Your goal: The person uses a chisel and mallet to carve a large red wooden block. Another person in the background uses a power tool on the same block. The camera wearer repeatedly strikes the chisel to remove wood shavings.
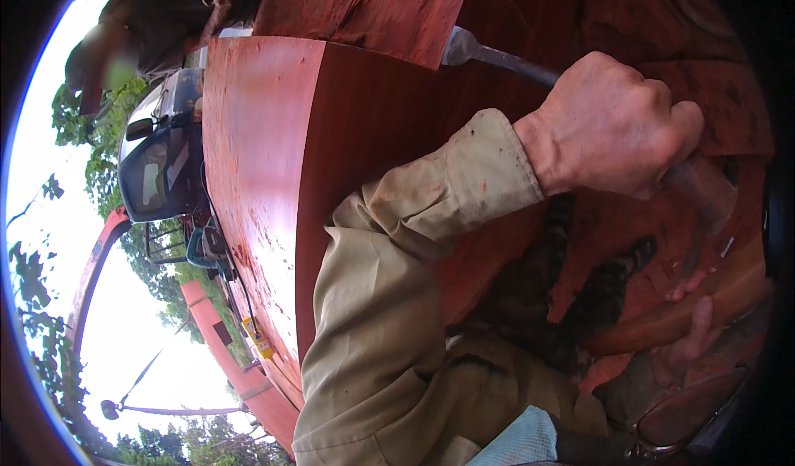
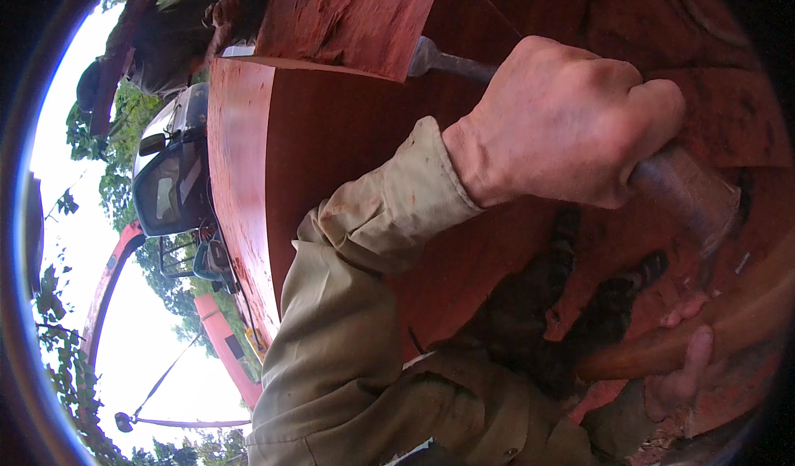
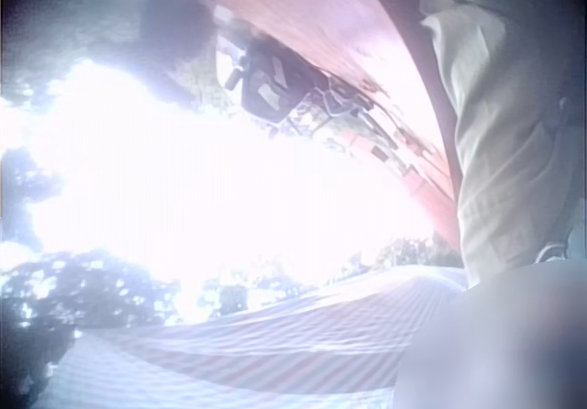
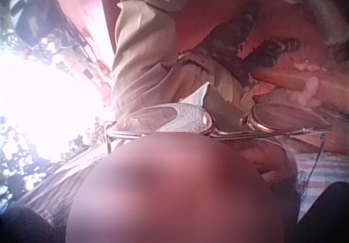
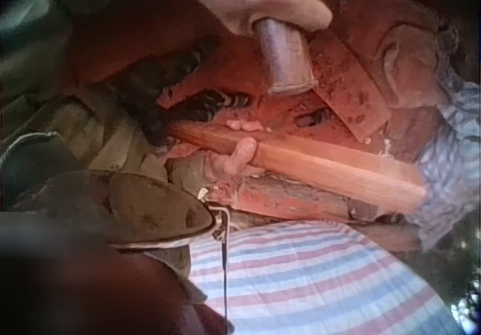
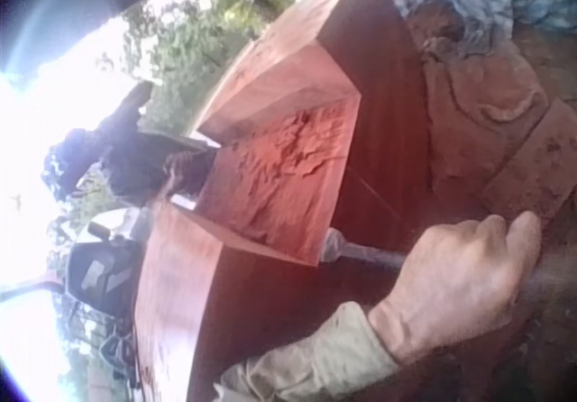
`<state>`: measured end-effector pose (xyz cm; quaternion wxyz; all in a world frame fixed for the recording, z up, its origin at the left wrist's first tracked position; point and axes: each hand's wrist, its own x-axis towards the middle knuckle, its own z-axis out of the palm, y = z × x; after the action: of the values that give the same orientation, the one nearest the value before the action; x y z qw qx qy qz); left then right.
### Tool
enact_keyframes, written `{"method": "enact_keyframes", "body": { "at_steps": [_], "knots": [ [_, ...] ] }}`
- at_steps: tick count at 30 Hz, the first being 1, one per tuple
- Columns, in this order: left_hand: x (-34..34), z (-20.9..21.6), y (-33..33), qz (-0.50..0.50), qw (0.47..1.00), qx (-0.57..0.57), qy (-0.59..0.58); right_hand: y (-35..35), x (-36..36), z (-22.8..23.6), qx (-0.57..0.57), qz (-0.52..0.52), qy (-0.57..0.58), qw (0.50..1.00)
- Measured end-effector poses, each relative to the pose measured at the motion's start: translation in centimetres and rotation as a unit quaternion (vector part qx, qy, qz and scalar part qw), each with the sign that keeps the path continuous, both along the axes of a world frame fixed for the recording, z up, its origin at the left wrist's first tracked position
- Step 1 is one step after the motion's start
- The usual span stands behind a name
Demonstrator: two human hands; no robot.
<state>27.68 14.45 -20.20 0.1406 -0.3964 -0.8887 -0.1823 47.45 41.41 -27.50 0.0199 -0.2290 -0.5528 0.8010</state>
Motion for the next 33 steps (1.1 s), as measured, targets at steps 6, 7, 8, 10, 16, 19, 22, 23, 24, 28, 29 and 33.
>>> {"method": "enact_keyframes", "body": {
  "at_steps": [6,7,8,10,16,19,22,23,24,28,29,33],
  "knots": [
    [-0.1,0.6,-0.2,0.003,1.0,0.005,-0.019,-0.3,-0.3,2.5,-0.01,0.001,0.038,0.999],
    [0.0,0.7,-0.2,0.005,1.0,0.007,-0.02,-0.4,-0.3,2.8,-0.011,-0.008,0.029,0.999],
    [-0.1,0.7,-0.2,0.005,1.0,0.011,-0.02,-0.4,-0.3,3.0,-0.02,-0.019,0.012,1.0],
    [-0.1,0.8,-0.3,0.007,1.0,0.018,-0.015,-0.6,-0.1,3.1,0.019,0.008,0.066,0.998],
    [-0.4,1.4,-0.7,0.004,0.998,0.052,-0.019,-1.8,0.9,2.8,0.191,0.172,-0.005,0.967],
    [-0.3,1.4,-0.8,0.022,0.999,0.03,-0.012,-2.3,0.8,2.9,0.116,0.079,0.014,0.99],
    [-0.4,1.3,-1.1,0.019,0.999,0.047,-0.007,-2.4,0.4,3.6,-0.077,0.09,0.093,0.989],
    [-0.5,1.4,-1.3,0.014,0.999,0.027,-0.018,-2.5,0.4,3.9,-0.064,0.109,0.066,0.99],
    [-0.6,1.4,-1.6,0.003,0.999,0.038,-0.015,-2.7,0.5,4.2,0.056,0.159,-0.022,0.985],
    [-1.1,1.9,-2.0,0.042,0.997,-0.044,-0.053,-3.2,0.9,4.8,0.164,0.166,-0.042,0.972],
    [-1.0,2.0,-1.8,0.001,1.0,-0.001,-0.028,-3.2,0.9,4.8,0.121,0.144,-0.047,0.981],
    [1.5,1.8,0.7,-0.084,0.996,0.022,-0.013,-2.3,0.9,4.4,0.044,0.044,0.012,0.998]
  ]
}}
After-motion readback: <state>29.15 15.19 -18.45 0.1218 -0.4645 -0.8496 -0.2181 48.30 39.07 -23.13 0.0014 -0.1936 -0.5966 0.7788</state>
